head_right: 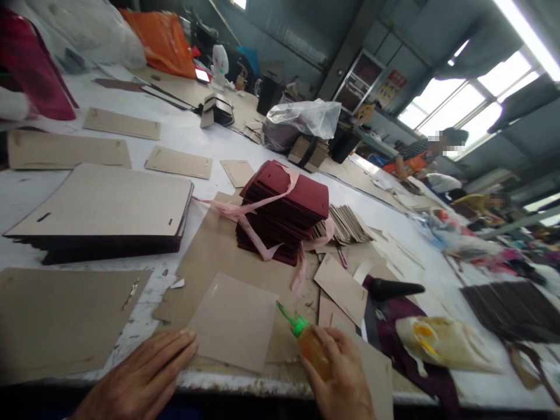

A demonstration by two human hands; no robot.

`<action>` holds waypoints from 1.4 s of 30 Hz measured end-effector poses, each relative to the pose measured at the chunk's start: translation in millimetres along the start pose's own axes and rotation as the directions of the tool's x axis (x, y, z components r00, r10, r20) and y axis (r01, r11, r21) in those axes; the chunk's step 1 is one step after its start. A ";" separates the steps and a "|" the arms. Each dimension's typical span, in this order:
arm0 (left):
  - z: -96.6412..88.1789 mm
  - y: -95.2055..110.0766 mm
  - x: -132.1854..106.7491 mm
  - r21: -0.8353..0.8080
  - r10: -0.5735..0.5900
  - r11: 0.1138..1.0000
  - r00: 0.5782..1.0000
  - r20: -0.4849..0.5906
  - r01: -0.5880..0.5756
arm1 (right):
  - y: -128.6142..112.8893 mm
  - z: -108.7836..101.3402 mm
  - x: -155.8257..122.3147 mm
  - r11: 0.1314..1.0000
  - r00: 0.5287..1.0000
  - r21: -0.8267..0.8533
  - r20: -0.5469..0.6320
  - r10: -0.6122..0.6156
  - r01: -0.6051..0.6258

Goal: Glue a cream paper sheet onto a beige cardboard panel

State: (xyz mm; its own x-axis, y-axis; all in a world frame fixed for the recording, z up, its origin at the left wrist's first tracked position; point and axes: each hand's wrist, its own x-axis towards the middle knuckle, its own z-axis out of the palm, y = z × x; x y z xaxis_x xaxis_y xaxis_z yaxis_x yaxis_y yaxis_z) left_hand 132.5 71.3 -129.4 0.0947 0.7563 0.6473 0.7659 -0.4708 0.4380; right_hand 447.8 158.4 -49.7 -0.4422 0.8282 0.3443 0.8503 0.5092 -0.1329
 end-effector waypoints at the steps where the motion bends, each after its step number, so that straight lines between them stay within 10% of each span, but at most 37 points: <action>1: -0.1 0.1 0.4 -0.003 0.004 1.000 1.000 -0.001 -0.004 | -0.3 3.1 1.9 1.000 1.000 -0.018 -0.004 -0.014 0.014; 25: -10.8 -0.2 8.3 0.124 0.113 0.985 0.992 0.054 -0.119 | 2.7 -17.7 6.9 0.961 0.951 -0.124 0.221 -0.216 0.248; 35: -10.0 0.9 6.7 0.113 0.081 0.990 0.996 0.040 -0.085 | -16.0 2.8 16.5 0.991 0.993 0.061 0.021 0.119 -0.120; 37: -12.8 0.2 8.7 0.124 0.092 0.987 0.994 0.052 -0.098 | -25.7 4.4 20.4 0.904 0.931 0.250 -0.023 0.364 -0.347; 39: -16.5 0.2 10.1 0.120 0.102 0.986 0.991 0.085 -0.112 | -35.6 1.4 19.1 0.651 0.770 0.494 0.060 0.636 -0.576; 41: -20.6 0.6 10.1 0.111 0.090 0.988 0.989 0.118 -0.104 | -44.0 -3.5 11.7 0.440 0.635 0.590 0.165 0.755 -0.677; 42: -22.6 0.8 9.4 0.107 0.088 0.989 0.987 0.134 -0.103 | -47.5 -5.6 6.4 0.451 0.639 0.575 0.172 0.750 -0.683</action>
State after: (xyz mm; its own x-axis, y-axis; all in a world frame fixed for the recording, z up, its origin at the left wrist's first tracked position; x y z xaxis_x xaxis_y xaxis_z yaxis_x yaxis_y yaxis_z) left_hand 119.7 67.7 -108.8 0.2464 0.7657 0.5942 0.8154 -0.4951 0.2999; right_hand 406.2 138.2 -36.1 0.3056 0.9514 -0.0392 0.5212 -0.2016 -0.8293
